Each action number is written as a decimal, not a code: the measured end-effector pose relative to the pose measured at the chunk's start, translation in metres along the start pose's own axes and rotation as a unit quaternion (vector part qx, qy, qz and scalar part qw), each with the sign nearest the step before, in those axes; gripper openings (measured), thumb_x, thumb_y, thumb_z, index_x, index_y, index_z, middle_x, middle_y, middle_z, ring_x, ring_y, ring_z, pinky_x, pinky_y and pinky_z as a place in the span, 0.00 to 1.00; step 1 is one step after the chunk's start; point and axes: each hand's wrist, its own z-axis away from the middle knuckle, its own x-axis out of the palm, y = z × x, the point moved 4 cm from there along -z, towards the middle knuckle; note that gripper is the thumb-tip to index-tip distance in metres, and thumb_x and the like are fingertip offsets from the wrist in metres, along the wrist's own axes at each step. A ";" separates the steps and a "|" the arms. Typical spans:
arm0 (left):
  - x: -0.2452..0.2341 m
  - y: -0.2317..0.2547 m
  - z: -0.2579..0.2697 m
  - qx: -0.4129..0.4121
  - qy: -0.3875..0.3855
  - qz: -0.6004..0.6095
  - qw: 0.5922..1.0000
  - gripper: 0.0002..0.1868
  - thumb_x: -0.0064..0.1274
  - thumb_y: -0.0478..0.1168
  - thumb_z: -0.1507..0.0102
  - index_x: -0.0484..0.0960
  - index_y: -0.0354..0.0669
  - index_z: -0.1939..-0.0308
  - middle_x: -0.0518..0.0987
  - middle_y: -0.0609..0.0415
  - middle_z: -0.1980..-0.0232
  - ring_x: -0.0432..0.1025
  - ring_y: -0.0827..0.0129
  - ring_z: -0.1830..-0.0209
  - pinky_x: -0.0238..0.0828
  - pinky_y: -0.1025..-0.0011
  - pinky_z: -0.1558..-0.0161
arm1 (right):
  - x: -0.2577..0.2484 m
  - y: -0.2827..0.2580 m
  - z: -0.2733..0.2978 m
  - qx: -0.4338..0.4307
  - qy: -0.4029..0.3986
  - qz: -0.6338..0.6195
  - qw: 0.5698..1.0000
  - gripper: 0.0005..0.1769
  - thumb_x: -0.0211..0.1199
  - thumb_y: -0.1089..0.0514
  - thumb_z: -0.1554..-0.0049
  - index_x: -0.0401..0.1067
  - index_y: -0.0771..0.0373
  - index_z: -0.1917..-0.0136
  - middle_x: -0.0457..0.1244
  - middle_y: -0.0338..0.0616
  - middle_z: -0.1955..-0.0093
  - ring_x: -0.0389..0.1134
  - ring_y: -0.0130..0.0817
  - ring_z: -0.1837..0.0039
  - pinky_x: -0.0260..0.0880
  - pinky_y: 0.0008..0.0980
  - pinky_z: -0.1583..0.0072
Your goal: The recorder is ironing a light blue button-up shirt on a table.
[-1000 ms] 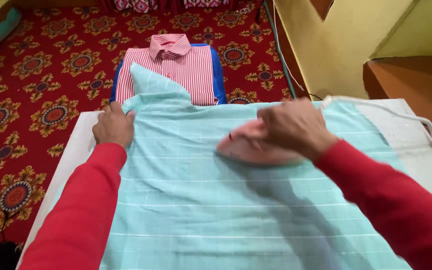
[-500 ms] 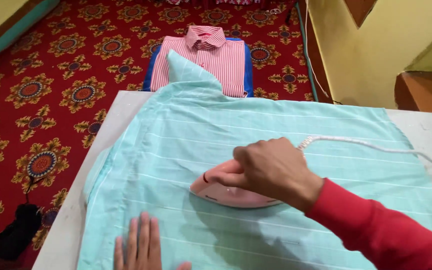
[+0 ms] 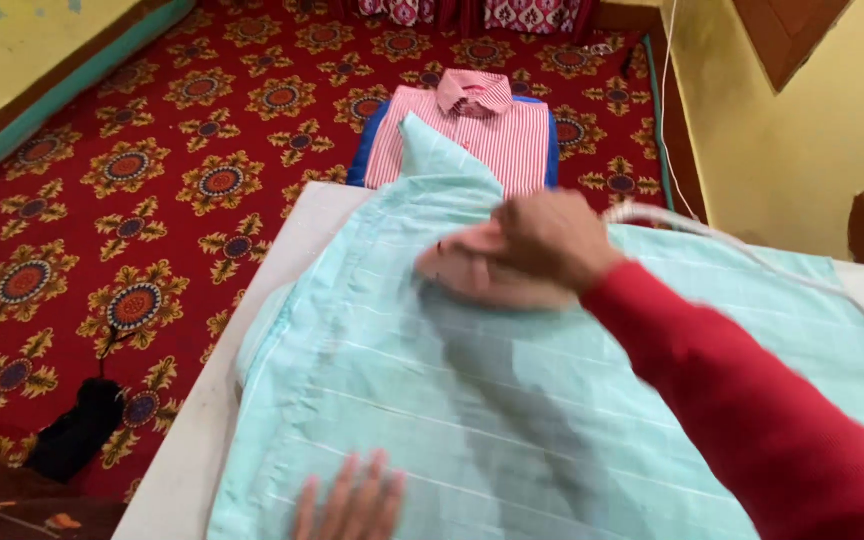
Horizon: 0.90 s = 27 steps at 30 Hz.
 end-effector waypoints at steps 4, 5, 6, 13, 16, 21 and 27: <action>-0.003 0.020 -0.027 0.050 -0.026 0.107 0.993 0.22 0.34 0.51 0.29 0.72 0.61 0.33 0.75 0.54 0.32 0.69 0.61 0.33 0.64 0.43 0.42 | -0.006 -0.053 0.045 -0.016 0.004 -0.059 0.998 0.36 0.58 0.20 0.52 0.77 0.55 0.71 0.67 0.50 0.74 0.71 0.49 0.69 0.70 0.47 0.63; 0.003 0.029 -0.026 0.059 -0.073 0.161 0.982 0.22 0.35 0.52 0.29 0.72 0.61 0.32 0.75 0.54 0.31 0.69 0.63 0.31 0.66 0.43 0.42 | -0.002 -0.062 0.046 -0.032 -0.004 -0.020 0.999 0.39 0.57 0.20 0.49 0.76 0.58 0.71 0.67 0.50 0.73 0.71 0.49 0.69 0.70 0.47 0.63; 0.009 0.038 -0.025 0.067 -0.120 0.214 0.967 0.22 0.37 0.53 0.28 0.72 0.61 0.32 0.75 0.54 0.30 0.69 0.65 0.30 0.67 0.42 0.43 | 0.002 -0.071 0.046 -0.049 -0.012 0.020 0.999 0.41 0.56 0.20 0.46 0.75 0.60 0.71 0.67 0.50 0.73 0.71 0.49 0.68 0.70 0.47 0.64; 0.029 0.032 -0.004 0.054 -0.071 0.237 0.967 0.21 0.39 0.51 0.25 0.71 0.57 0.29 0.73 0.53 0.29 0.67 0.66 0.28 0.64 0.50 0.36 | 0.025 -0.062 -0.077 -0.066 0.041 0.024 0.997 0.36 0.56 0.22 0.46 0.78 0.55 0.70 0.67 0.48 0.72 0.72 0.45 0.68 0.70 0.48 0.65; 0.041 0.013 -0.006 0.056 -0.097 0.268 0.957 0.24 0.41 0.47 0.27 0.71 0.52 0.28 0.74 0.50 0.29 0.67 0.63 0.29 0.65 0.53 0.35 | 0.028 -0.054 -0.121 -0.011 0.022 0.035 0.999 0.38 0.53 0.23 0.41 0.79 0.55 0.70 0.67 0.47 0.71 0.72 0.45 0.67 0.72 0.47 0.63; 0.026 -0.058 -0.071 -0.045 -0.138 0.318 0.937 0.30 0.49 0.48 0.34 0.70 0.37 0.30 0.74 0.42 0.33 0.68 0.52 0.32 0.64 0.55 0.34 | 0.036 -0.058 -0.126 -0.021 0.018 0.008 1.000 0.41 0.54 0.18 0.44 0.79 0.58 0.66 0.69 0.51 0.68 0.72 0.49 0.64 0.72 0.48 0.58; 0.090 -0.191 -0.162 -0.284 -0.214 0.173 0.918 0.26 0.46 0.56 0.30 0.74 0.35 0.44 0.78 0.40 0.46 0.74 0.45 0.47 0.68 0.46 0.49 | 0.025 -0.085 -0.079 -0.092 0.011 -0.004 0.996 0.40 0.53 0.20 0.44 0.80 0.57 0.65 0.70 0.53 0.66 0.72 0.53 0.61 0.72 0.50 0.56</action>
